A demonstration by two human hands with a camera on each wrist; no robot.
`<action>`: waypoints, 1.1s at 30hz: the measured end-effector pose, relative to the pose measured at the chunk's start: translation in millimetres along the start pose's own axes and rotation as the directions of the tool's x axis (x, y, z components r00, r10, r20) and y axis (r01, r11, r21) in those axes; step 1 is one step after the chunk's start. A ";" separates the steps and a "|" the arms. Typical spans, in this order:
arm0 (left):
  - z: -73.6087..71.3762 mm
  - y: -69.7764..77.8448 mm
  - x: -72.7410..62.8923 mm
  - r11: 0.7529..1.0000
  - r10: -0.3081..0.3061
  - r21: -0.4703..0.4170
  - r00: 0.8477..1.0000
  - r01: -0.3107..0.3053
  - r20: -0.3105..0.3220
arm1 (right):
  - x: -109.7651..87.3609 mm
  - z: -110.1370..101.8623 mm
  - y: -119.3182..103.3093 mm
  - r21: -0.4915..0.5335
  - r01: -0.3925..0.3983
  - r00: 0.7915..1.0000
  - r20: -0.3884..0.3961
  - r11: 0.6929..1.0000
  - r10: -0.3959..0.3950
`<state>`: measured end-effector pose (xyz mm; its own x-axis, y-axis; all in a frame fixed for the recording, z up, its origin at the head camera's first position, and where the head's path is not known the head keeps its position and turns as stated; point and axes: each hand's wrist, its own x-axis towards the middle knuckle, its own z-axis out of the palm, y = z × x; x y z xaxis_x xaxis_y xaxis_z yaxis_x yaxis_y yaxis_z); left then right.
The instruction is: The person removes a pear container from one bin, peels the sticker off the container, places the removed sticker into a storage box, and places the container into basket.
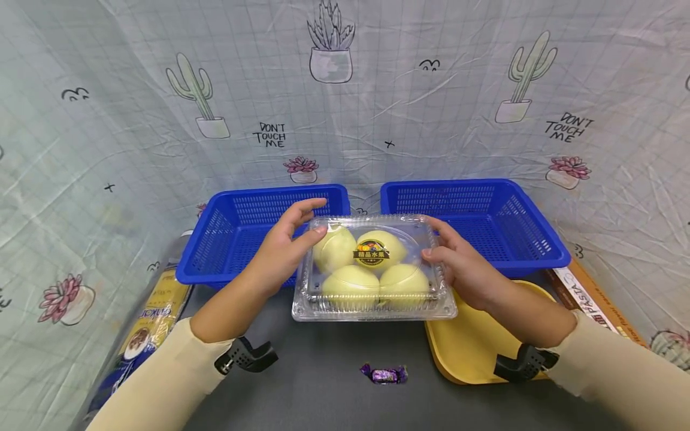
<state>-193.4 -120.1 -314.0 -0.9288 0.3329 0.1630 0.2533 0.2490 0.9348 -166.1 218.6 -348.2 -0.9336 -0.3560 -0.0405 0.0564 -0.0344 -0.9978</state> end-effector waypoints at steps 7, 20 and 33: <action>-22.0 -12.8 -19.0 0.999 -0.025 0.028 1.000 0.025 -0.014 | 1.6 29.9 5.5 0.016 -0.018 1.000 -0.002 1.000 0.018; -48.1 -25.2 -54.0 1.000 -0.017 0.025 0.999 0.018 -0.044 | 7.9 73.7 12.3 0.026 -0.060 0.998 0.012 0.998 0.060; -78.7 -42.1 -86.9 0.998 0.061 0.026 0.996 -0.059 -0.067 | 13.0 111.0 20.7 0.017 -0.091 0.995 0.034 0.996 0.090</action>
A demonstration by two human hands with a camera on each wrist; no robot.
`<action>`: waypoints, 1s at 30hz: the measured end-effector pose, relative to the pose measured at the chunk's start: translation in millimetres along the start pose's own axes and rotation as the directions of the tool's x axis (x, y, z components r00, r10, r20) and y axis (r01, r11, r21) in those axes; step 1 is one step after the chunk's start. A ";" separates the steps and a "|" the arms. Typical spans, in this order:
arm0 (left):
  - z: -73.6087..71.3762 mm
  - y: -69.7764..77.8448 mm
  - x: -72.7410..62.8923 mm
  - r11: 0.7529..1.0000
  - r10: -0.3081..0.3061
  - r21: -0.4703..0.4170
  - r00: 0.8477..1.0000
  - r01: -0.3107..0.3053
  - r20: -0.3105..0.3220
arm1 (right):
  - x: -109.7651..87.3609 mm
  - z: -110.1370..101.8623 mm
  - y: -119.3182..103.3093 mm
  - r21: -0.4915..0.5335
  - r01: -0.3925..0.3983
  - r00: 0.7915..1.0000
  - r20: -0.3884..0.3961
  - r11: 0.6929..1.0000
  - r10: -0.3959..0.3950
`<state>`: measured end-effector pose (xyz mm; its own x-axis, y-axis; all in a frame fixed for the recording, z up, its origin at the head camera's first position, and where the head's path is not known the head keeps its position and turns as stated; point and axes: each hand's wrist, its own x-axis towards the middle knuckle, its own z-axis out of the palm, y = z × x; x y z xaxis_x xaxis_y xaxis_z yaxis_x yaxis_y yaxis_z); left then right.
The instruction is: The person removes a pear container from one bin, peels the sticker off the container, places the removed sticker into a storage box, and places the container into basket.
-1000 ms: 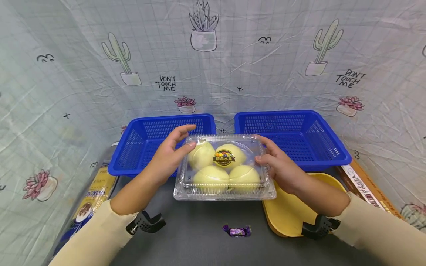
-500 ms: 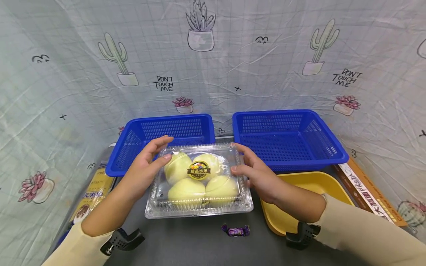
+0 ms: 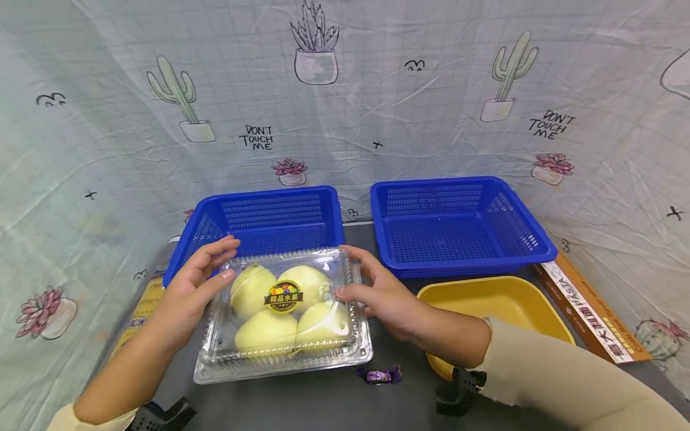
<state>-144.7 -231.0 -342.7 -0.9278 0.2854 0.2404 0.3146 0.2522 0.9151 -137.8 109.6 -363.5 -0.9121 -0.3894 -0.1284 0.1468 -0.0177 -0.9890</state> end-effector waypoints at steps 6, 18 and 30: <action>-16.2 -8.1 -15.6 0.999 0.028 -0.015 1.000 -0.028 0.010 | 5.3 17.8 8.7 0.041 0.001 1.000 0.023 0.999 -0.002; -30.2 -28.3 -34.0 0.997 0.048 -0.060 0.999 -0.047 0.013 | 10.8 40.9 23.9 0.116 -0.016 1.000 0.023 0.993 0.014; -37.0 -41.8 -51.7 0.999 0.012 -0.031 0.999 -0.011 0.034 | 14.7 54.6 36.7 0.117 -0.034 0.999 -0.006 0.993 0.035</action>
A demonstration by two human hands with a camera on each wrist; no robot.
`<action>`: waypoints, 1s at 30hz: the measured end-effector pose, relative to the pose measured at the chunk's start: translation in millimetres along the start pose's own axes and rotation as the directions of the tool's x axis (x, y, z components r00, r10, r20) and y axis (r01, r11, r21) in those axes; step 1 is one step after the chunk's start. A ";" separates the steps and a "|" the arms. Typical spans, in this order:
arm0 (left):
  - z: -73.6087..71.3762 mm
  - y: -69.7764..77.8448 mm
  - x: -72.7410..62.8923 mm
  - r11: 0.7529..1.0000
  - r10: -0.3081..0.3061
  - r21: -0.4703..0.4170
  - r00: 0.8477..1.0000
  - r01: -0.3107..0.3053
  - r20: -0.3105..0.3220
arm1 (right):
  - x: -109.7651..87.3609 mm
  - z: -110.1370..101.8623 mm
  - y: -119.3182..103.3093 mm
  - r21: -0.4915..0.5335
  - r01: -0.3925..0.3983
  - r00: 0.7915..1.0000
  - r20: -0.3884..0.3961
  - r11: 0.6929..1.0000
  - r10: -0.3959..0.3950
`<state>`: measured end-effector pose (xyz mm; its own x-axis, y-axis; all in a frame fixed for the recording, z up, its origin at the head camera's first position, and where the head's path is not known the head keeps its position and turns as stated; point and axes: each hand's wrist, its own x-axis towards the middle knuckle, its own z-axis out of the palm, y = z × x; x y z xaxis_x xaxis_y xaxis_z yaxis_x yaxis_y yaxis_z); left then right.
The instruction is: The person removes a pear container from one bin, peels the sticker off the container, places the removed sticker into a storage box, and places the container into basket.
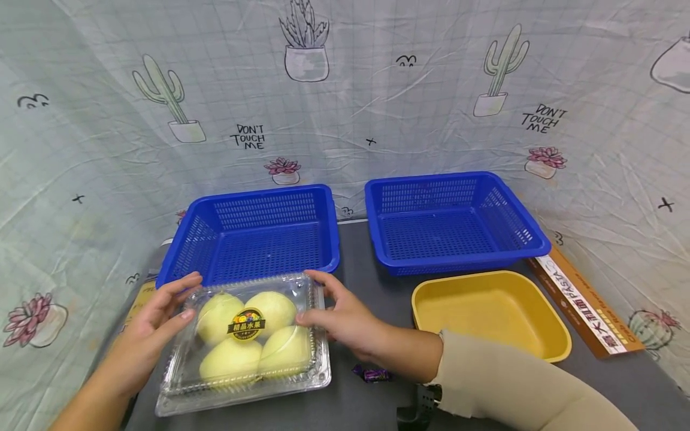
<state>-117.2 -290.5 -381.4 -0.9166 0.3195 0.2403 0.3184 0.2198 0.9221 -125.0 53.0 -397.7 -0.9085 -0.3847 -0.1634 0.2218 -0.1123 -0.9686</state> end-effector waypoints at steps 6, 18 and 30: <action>0.8 -10.6 -6.7 0.999 0.029 -0.020 0.999 -0.029 -0.025 | -1.8 3.0 9.4 0.033 0.003 1.000 -0.014 0.999 -0.003; -3.5 -27.8 -18.3 0.998 -0.060 0.029 0.998 0.060 -0.011 | -2.0 17.1 27.7 0.085 -0.018 1.000 -0.012 0.996 0.019; -10.6 -47.4 -26.5 0.993 -0.094 0.078 0.996 0.093 0.011 | -0.4 26.8 40.9 0.061 -0.018 0.999 -0.049 0.998 0.021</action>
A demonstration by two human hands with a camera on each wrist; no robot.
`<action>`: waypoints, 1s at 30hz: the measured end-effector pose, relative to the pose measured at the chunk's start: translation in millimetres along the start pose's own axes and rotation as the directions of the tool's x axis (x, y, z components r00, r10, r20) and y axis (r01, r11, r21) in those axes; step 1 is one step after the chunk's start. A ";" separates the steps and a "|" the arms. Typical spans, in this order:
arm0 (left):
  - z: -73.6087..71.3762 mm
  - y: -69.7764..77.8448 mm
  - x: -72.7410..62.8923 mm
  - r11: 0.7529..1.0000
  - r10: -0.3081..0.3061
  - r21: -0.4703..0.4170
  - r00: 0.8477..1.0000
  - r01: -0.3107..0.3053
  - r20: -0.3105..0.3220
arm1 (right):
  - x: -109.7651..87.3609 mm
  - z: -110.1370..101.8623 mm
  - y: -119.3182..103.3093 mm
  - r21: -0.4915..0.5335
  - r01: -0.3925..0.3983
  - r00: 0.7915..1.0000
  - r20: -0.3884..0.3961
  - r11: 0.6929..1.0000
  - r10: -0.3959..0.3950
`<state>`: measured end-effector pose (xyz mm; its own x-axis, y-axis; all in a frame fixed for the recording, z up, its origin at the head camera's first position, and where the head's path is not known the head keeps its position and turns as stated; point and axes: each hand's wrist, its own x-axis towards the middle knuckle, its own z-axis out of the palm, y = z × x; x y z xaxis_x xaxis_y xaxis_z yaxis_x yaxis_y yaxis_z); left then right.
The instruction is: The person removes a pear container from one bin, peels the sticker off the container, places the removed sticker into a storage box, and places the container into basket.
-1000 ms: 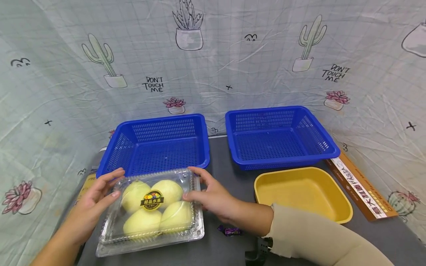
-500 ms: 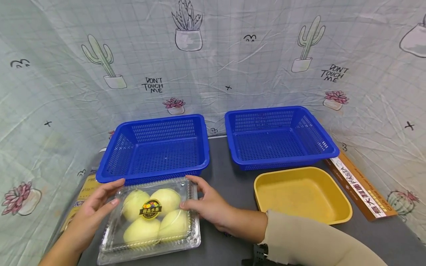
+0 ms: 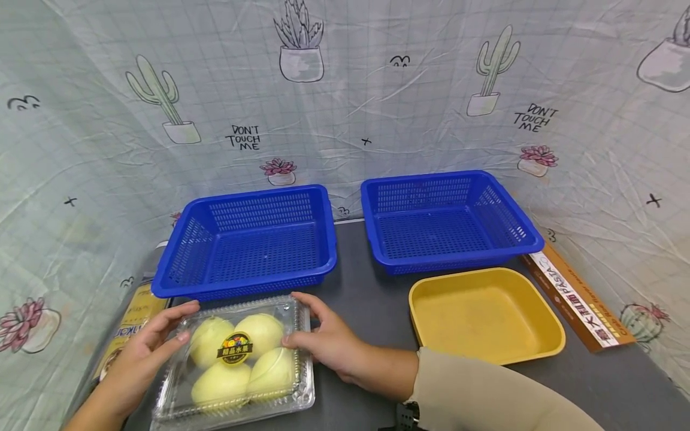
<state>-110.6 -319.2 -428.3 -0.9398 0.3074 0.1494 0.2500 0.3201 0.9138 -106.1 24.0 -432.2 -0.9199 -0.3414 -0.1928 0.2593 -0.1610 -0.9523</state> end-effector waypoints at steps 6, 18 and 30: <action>1.8 -3.5 -0.9 1.000 0.006 -0.014 0.999 -0.006 0.040 | 3.0 -0.8 6.2 -0.003 -0.015 1.000 -0.015 1.000 0.015; 4.9 4.3 -3.0 0.993 -0.008 0.116 1.000 0.005 0.028 | 6.6 -5.1 9.4 -0.098 0.010 0.999 0.046 0.995 -0.006; 11.3 7.7 -3.3 0.947 -0.008 0.320 1.000 -0.001 0.028 | 0.9 -6.5 -2.8 -0.304 0.052 0.998 0.040 0.951 -0.042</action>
<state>-102.9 -307.5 -426.0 -0.9350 0.3295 0.1311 0.3124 0.5901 0.7445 -109.6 30.1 -431.3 -0.9175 -0.3711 -0.1430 0.1092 0.1107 -0.9878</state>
